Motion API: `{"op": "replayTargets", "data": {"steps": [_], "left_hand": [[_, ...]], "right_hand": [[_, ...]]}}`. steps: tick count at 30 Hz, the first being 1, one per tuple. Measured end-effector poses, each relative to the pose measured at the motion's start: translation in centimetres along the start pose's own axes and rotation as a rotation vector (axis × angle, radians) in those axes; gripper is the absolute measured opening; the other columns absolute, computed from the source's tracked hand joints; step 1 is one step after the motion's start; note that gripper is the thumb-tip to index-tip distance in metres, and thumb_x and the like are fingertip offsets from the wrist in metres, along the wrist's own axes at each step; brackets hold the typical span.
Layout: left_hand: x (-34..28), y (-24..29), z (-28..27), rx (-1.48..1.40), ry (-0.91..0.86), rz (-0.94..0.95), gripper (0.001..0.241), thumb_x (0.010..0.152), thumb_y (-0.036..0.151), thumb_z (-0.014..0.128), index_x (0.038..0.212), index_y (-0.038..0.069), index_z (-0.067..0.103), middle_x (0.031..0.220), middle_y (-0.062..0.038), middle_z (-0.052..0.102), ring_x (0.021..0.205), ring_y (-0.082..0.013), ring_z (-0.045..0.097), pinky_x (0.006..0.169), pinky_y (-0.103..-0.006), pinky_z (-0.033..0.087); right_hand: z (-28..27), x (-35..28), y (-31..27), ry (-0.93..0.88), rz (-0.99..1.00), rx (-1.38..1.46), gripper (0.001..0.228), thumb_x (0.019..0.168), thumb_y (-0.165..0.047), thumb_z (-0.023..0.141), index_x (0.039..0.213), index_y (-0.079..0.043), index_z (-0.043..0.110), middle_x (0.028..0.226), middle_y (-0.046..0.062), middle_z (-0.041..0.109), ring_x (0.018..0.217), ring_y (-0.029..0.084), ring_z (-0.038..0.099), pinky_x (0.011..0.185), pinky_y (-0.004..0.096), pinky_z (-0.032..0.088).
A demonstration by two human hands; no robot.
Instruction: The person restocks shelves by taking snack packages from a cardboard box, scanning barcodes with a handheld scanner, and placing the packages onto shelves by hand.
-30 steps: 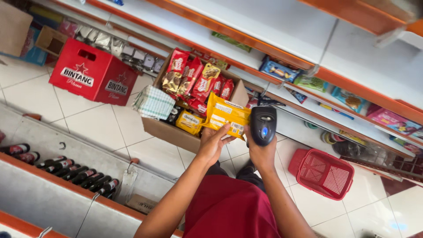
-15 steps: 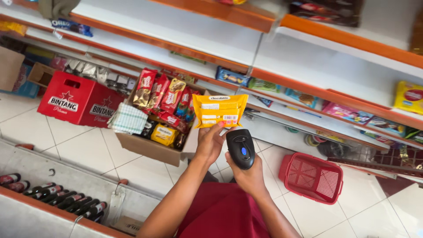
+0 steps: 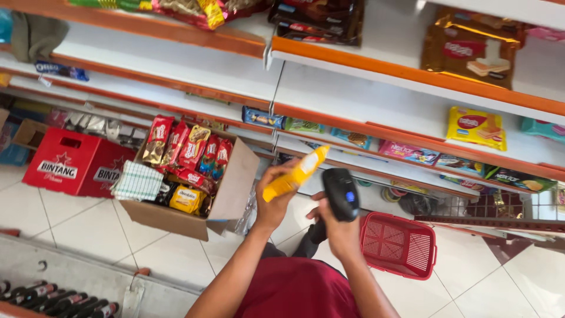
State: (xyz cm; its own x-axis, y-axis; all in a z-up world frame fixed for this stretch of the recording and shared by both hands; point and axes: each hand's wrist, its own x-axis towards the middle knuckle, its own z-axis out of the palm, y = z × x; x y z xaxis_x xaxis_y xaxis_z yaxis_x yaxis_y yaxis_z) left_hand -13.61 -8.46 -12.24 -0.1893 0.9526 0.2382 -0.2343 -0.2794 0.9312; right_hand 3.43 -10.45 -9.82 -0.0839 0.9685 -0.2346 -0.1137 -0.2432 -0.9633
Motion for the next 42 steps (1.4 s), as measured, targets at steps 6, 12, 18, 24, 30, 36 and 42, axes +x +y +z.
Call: {"op": "replayTargets", "data": {"steps": [6,12,18,24,30,36,42], "left_hand": [[2.2,6.0,1.0,0.629,-0.285,0.403,0.034,0.079,0.004,0.082,0.109,0.017,0.074,0.139,-0.012,0.065,0.145,-0.0413,0.051,0.115,-0.0441,0.051],[5.1,10.5,2.3,0.586,-0.534,0.529,0.039,0.076,0.013,0.088,0.111,0.017,0.072,0.152,-0.016,0.049,0.150,-0.0444,0.039,0.122,-0.0512,0.039],[7.7,12.9,2.5,0.104,-0.726,0.022,0.062,0.088,0.002,0.079,0.141,0.014,0.049,0.170,-0.016,0.013,0.155,-0.0329,0.035,0.122,-0.0435,0.047],[9.0,13.0,6.3,0.055,-0.905,0.029,0.043,0.089,-0.005,0.078,0.128,0.006,0.062,0.155,-0.019,0.050,0.134,-0.0270,0.063,0.110,-0.0390,0.060],[10.1,14.7,13.6,0.167,-0.733,0.380,0.029,0.084,-0.004,0.084,0.109,0.003,0.070,0.138,-0.014,0.062,0.117,-0.0215,0.073,0.096,-0.0333,0.061],[12.1,16.5,22.9,0.151,-0.565,0.607,0.030,0.088,-0.004,0.081,0.115,0.002,0.069,0.116,-0.009,0.060,0.109,-0.0210,0.073,0.097,-0.0330,0.061],[13.2,17.1,30.0,0.228,-0.426,0.651,0.030,0.090,-0.001,0.079,0.118,0.004,0.070,0.110,-0.008,0.059,0.101,-0.0189,0.074,0.088,-0.0296,0.063]], "right_hand": [[-2.5,1.6,-2.1,0.083,-0.094,0.535,0.034,0.098,-0.011,0.067,0.129,0.000,0.059,0.115,0.014,0.069,0.081,0.020,0.068,0.071,0.035,0.056],[-1.2,1.1,-6.3,0.169,-0.160,0.447,0.068,0.077,0.008,0.074,0.140,-0.007,0.053,0.124,0.004,0.064,0.114,0.016,0.063,0.096,0.034,0.055],[-4.9,1.3,-7.7,0.245,-0.166,0.388,0.065,0.077,0.008,0.076,0.138,-0.002,0.059,0.117,0.011,0.069,0.103,0.021,0.068,0.088,0.037,0.057],[-9.3,1.0,-9.6,0.139,-0.251,0.257,0.063,0.075,0.007,0.078,0.135,-0.002,0.061,0.119,0.009,0.071,0.103,0.016,0.069,0.089,0.034,0.059],[-14.4,1.3,-13.2,0.035,-0.404,0.794,0.042,0.101,-0.023,0.068,0.135,-0.001,0.057,0.115,0.011,0.067,0.105,0.022,0.070,0.094,0.040,0.058],[-18.6,0.5,-19.0,0.340,-0.655,0.792,0.039,0.099,-0.031,0.059,0.127,-0.004,0.058,0.124,0.011,0.066,0.108,0.021,0.074,0.097,0.039,0.060],[-22.5,0.5,-22.9,0.412,-0.955,0.463,0.029,0.102,-0.012,0.066,0.128,-0.005,0.056,0.132,0.015,0.064,0.088,0.015,0.068,0.080,0.031,0.057]]}}
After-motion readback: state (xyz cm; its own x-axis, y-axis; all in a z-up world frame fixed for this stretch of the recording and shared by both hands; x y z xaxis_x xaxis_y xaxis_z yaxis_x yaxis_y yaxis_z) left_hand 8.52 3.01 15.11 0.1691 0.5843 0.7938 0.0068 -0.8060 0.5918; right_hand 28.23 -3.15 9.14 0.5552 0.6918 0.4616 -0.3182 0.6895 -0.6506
